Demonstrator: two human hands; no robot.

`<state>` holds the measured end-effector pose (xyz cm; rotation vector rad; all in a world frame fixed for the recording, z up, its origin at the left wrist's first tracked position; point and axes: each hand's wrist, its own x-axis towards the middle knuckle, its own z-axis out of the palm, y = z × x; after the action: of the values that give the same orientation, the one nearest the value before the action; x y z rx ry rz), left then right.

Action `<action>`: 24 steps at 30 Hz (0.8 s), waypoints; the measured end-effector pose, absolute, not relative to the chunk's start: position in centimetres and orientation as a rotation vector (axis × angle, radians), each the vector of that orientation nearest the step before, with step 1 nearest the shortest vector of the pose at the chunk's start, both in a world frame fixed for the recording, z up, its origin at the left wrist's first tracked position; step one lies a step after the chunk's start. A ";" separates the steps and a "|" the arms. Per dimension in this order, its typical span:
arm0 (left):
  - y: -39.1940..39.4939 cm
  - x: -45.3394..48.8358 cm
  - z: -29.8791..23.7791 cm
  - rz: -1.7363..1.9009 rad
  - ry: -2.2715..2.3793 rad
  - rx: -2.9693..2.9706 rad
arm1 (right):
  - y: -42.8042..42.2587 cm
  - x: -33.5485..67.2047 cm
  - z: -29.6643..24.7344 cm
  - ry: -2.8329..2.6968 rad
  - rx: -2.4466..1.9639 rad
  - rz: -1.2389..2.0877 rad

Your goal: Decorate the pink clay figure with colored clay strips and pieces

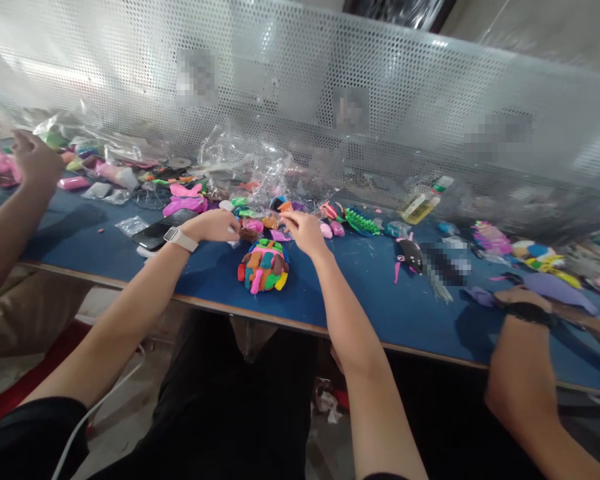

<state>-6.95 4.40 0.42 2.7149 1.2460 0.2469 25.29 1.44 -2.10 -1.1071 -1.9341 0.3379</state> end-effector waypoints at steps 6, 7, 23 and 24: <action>3.2 -7.4 -0.2 0.216 1.338 2.695 | -0.6 23.7 -0.2 -2.007 -1.038 0.401; 2.7 -7.4 -0.3 0.268 1.365 2.704 | -1.7 23.2 0.4 -1.981 -0.981 0.451; 2.0 1.3 -1.9 0.700 0.801 2.407 | -20.2 21.3 -5.1 -1.706 -1.777 0.285; 2.7 1.8 -2.0 0.652 0.811 2.398 | -20.1 20.8 -5.1 -1.735 -1.850 0.274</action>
<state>1.84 2.66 -2.05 2.3977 0.8111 0.6521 20.80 -20.11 -5.13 -1.8502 -1.7352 0.2741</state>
